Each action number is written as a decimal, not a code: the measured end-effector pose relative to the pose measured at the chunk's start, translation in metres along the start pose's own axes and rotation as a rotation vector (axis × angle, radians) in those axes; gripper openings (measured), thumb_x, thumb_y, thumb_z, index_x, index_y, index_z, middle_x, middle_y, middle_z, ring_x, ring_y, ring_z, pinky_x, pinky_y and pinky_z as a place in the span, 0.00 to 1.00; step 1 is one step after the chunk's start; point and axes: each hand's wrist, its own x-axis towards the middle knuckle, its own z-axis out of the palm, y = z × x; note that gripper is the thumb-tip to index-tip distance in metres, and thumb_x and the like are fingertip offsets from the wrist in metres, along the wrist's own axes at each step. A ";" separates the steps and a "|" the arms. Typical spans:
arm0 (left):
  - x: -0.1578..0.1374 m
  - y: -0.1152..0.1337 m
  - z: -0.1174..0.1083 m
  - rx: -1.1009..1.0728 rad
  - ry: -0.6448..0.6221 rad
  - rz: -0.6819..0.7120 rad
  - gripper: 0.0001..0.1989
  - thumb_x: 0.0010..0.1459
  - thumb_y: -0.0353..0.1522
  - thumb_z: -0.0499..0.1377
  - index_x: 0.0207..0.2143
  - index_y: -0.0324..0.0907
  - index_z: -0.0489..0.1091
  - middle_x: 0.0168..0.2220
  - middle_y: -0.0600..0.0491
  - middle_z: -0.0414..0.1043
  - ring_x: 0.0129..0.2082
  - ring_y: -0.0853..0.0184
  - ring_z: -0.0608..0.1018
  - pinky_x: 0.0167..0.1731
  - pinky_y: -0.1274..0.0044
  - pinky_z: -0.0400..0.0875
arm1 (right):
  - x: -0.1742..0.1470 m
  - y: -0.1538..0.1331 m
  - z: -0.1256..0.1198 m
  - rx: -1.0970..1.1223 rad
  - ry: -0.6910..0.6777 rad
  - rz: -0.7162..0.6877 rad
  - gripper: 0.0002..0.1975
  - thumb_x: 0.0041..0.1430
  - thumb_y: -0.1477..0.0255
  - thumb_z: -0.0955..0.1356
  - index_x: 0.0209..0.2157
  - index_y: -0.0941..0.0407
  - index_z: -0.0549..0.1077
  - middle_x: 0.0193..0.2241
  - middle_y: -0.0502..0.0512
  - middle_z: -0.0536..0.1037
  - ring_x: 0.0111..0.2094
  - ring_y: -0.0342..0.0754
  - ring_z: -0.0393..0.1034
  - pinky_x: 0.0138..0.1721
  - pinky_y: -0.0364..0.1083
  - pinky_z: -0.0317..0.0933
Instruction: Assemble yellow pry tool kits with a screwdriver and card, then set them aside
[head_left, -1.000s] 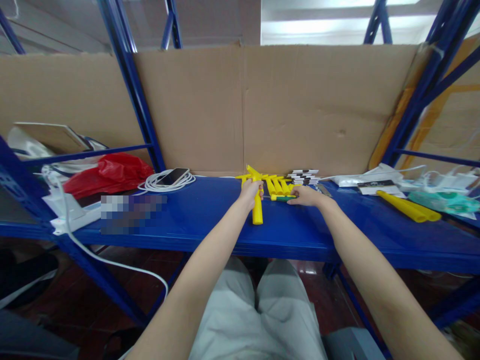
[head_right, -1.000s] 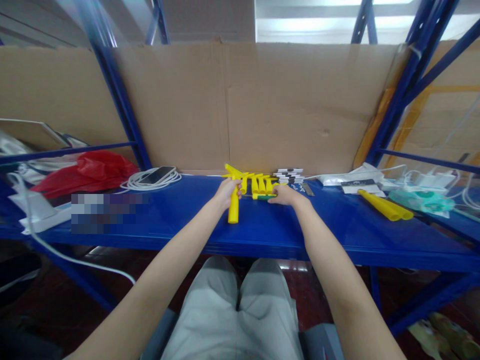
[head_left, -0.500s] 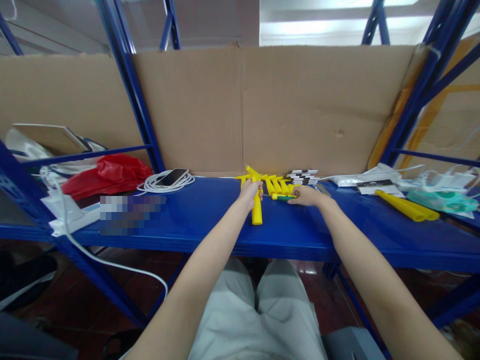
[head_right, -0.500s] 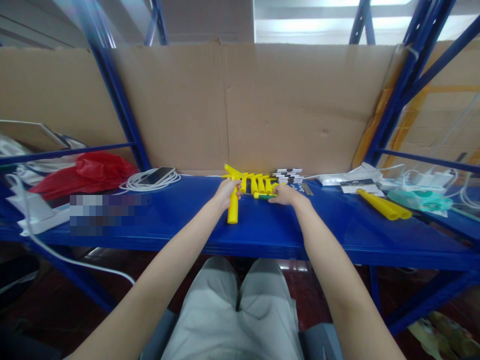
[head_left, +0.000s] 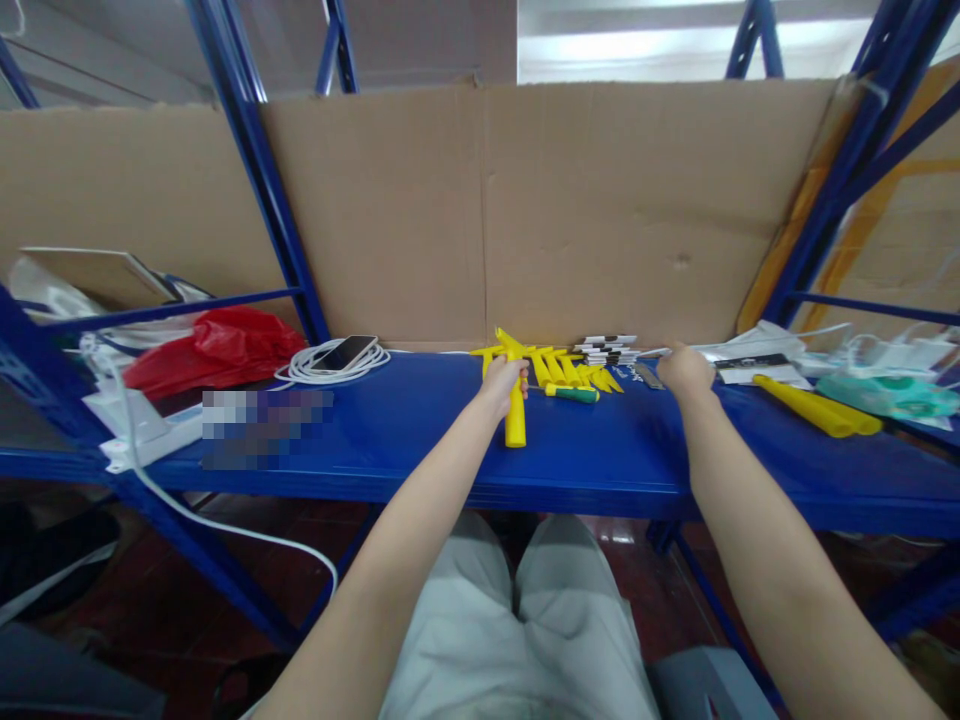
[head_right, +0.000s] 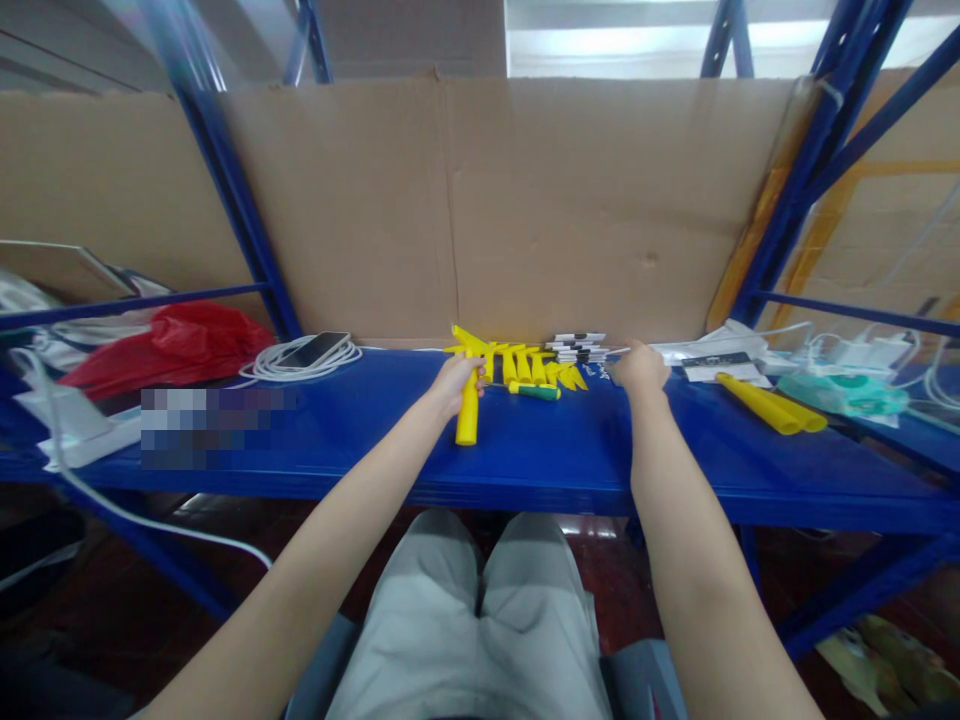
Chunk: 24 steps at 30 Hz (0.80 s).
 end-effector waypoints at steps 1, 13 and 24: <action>0.000 0.000 0.000 0.003 -0.007 -0.002 0.10 0.58 0.21 0.51 0.28 0.42 0.57 0.15 0.64 0.57 0.09 0.77 0.59 0.13 0.82 0.54 | 0.000 0.003 0.001 0.002 0.012 0.019 0.23 0.58 0.70 0.66 0.55 0.56 0.73 0.51 0.68 0.74 0.54 0.63 0.68 0.50 0.58 0.63; 0.003 -0.004 0.000 0.018 -0.041 0.005 0.08 0.56 0.21 0.52 0.30 0.42 0.58 0.15 0.63 0.58 0.09 0.77 0.60 0.13 0.83 0.54 | 0.001 0.009 0.036 -0.129 -0.230 -0.129 0.25 0.59 0.73 0.60 0.56 0.49 0.72 0.62 0.61 0.62 0.62 0.64 0.52 0.58 0.66 0.52; -0.001 -0.002 0.001 0.032 -0.042 0.003 0.10 0.57 0.21 0.52 0.27 0.43 0.57 0.15 0.63 0.58 0.10 0.77 0.60 0.14 0.82 0.54 | -0.005 -0.001 0.047 -0.297 -0.250 -0.226 0.27 0.63 0.73 0.55 0.61 0.49 0.67 0.64 0.60 0.59 0.64 0.62 0.50 0.59 0.65 0.50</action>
